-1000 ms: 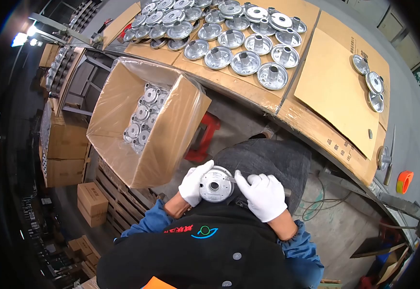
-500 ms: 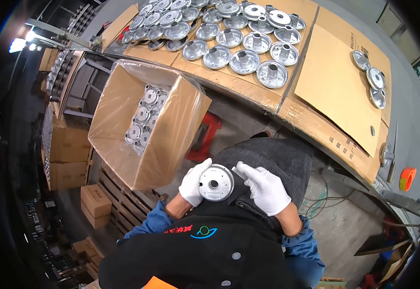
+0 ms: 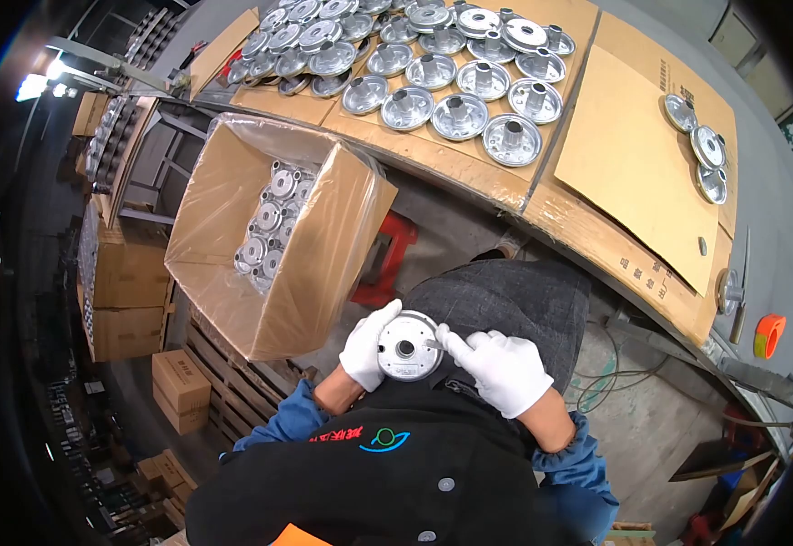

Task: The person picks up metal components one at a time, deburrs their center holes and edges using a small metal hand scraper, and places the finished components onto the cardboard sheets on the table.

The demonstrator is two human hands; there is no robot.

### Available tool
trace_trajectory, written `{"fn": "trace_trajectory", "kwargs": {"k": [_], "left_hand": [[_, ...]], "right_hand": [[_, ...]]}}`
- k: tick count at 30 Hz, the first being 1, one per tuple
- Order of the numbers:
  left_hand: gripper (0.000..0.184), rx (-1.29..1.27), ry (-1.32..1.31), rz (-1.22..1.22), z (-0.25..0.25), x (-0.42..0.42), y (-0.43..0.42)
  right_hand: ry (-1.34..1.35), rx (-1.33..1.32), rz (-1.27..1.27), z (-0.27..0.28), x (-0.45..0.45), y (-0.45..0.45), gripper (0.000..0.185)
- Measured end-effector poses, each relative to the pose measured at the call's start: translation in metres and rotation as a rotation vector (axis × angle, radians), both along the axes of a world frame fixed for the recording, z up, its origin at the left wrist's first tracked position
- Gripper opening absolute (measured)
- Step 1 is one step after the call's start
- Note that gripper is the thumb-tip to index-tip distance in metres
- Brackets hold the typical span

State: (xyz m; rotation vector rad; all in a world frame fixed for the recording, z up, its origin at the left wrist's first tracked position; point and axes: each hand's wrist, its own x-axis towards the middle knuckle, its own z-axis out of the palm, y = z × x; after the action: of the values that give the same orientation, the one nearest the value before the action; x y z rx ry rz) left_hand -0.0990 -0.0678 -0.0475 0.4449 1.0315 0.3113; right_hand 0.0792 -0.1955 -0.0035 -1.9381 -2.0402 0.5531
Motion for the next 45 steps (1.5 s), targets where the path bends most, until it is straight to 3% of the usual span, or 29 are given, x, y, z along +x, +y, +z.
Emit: {"fn": "trace_trajectory", "kwargs": {"k": [10,22,25,45], "left_hand": [[0.029,0.093,0.021,-0.029,0.015,0.003,-0.002],[0.03,0.108,0.008,-0.07,0.014,0.003,-0.002],[0.03,0.081,0.018,-0.065,0.012,0.003,0.0],[0.03,0.042,0.064,-0.088,0.01,0.002,-0.001]], "right_hand": [[-0.07,0.281,-0.042,0.001,0.001,-0.004,0.051],[-0.099,0.368,-0.108,-0.007,-0.005,-0.001,0.048],[-0.116,0.223,-0.057,-0.004,-0.003,-0.008,0.049],[-0.087,0.23,-0.056,-0.004,-0.003,-0.003,0.051]]}}
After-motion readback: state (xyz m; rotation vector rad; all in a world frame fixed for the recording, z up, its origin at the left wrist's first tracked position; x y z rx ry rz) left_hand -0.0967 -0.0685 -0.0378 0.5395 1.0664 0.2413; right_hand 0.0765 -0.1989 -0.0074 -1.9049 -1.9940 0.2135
